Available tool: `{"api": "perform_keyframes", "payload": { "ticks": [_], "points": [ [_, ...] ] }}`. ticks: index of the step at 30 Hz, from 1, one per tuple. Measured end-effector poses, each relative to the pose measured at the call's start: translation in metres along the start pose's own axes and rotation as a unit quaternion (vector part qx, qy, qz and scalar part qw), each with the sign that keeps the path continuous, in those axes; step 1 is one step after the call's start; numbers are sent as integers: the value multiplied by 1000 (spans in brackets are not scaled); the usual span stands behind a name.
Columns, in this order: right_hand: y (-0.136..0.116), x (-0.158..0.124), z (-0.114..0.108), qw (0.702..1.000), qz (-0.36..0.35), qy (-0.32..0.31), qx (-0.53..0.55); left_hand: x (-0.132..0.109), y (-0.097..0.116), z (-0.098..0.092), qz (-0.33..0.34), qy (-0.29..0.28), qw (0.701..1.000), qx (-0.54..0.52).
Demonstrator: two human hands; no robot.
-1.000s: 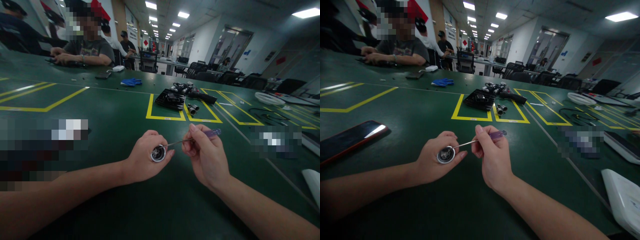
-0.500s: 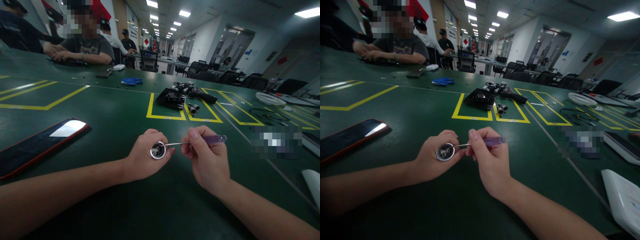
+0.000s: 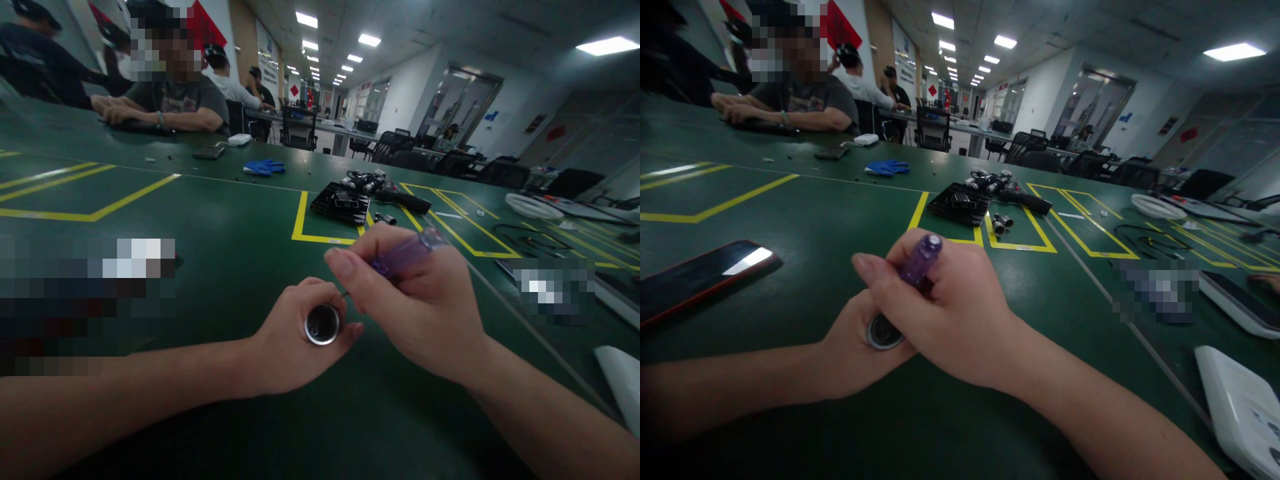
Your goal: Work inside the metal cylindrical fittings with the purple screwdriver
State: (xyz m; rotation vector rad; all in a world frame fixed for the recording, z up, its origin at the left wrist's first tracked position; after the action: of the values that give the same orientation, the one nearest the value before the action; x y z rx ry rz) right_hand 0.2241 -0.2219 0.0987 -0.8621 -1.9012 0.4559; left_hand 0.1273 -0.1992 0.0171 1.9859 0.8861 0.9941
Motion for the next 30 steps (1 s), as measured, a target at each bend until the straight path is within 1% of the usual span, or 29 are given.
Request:
{"api": "perform_keyframes", "payload": {
  "ticks": [5,7,9,11,14,19,24,27,30],
  "points": [
    [-13,26,10,996,-20,-78,-48,-4,5,0,11,-7,1000,6],
    [-18,30,13,993,-37,-94,-62,-6,6,0,9,-13,1000,7],
    [-22,32,12,992,-51,-92,-69,-7,6,0,11,-11,1000,9],
    [-23,31,11,992,-54,-88,-66,-7,7,-1,26,-2,1000,5],
    [-21,28,9,993,-44,-93,-52,-7,9,-1,48,4,999,-2],
    [-19,24,4,995,-30,-88,-33,-6,10,1,60,-9,998,14],
    [-18,23,6,991,-31,-123,-40,-7,11,1,56,-13,998,15],
    [-15,24,9,992,-8,-128,-8,-7,12,1,55,-19,998,9],
    [-11,25,9,992,25,-114,40,-6,12,0,51,-12,999,10]
  ]
}}
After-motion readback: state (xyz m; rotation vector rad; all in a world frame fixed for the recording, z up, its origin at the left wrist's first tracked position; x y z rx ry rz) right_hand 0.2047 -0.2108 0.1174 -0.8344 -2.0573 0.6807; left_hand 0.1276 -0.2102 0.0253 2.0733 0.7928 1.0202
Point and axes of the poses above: each hand's wrist, its own x-axis towards the middle knuckle, its own z-axis out of the palm, y = z × x, the point moved 6 cm from there along x, towards the middle knuckle, and after that the axes turned 1 degree about -y, right-handed, at the moved point
